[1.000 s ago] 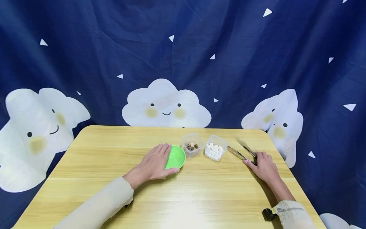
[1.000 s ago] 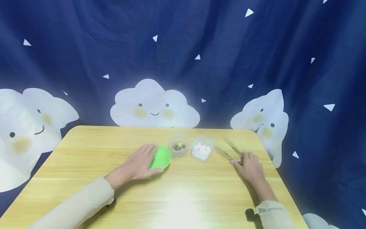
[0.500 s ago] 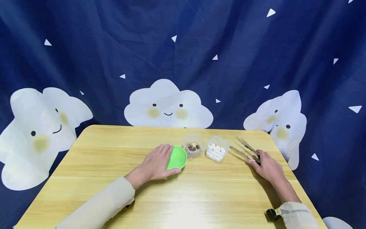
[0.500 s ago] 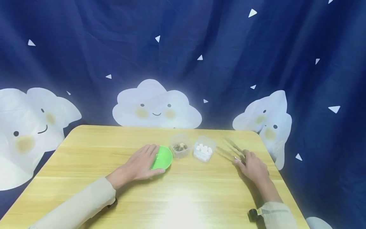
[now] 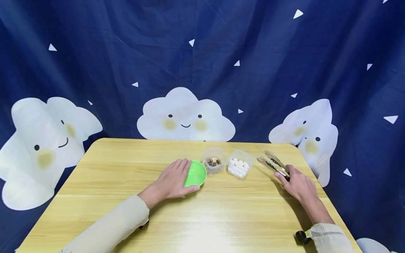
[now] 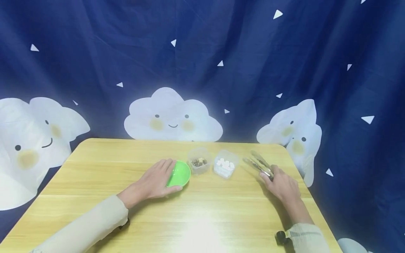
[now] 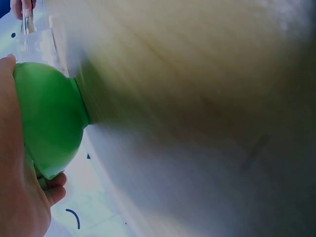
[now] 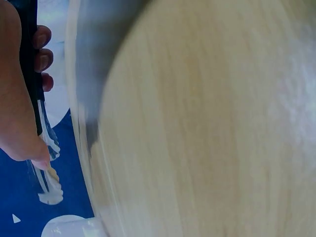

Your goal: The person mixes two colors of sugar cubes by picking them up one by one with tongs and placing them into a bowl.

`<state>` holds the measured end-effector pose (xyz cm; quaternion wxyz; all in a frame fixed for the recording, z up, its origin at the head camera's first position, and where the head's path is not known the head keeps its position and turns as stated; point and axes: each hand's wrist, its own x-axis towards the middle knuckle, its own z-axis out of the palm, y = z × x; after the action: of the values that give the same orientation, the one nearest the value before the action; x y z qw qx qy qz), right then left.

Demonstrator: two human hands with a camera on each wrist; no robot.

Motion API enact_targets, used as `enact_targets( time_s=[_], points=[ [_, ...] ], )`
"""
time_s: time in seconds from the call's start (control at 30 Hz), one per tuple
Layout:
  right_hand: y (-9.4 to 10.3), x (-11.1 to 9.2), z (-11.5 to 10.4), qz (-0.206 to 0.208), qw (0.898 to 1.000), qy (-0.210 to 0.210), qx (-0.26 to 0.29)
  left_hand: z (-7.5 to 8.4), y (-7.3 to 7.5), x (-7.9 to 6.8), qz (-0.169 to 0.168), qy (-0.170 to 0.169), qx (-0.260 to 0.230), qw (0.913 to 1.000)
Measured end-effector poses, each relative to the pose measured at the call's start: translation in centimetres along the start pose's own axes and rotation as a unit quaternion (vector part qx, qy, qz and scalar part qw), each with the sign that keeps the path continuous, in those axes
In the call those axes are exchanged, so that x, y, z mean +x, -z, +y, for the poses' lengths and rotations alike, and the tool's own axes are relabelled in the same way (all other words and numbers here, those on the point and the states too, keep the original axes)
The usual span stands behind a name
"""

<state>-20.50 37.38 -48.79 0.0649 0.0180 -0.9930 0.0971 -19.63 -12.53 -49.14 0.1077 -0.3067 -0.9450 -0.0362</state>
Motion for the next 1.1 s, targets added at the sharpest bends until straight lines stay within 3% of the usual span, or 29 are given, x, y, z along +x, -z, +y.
enact_targets(
  time_s=[0.7, 1.1],
  points=[
    [3.6, -0.1, -1.8, 0.043, 0.998, 0.035, -0.028, 0.1, 0.2, 0.1, -0.007, 0.009, -0.014, 0.9998],
    [4.6, -0.6, -3.2, 0.064, 0.995, 0.063, -0.035, 0.1, 0.1, 0.1, -0.008, 0.008, -0.010, 0.9999]
  ],
)
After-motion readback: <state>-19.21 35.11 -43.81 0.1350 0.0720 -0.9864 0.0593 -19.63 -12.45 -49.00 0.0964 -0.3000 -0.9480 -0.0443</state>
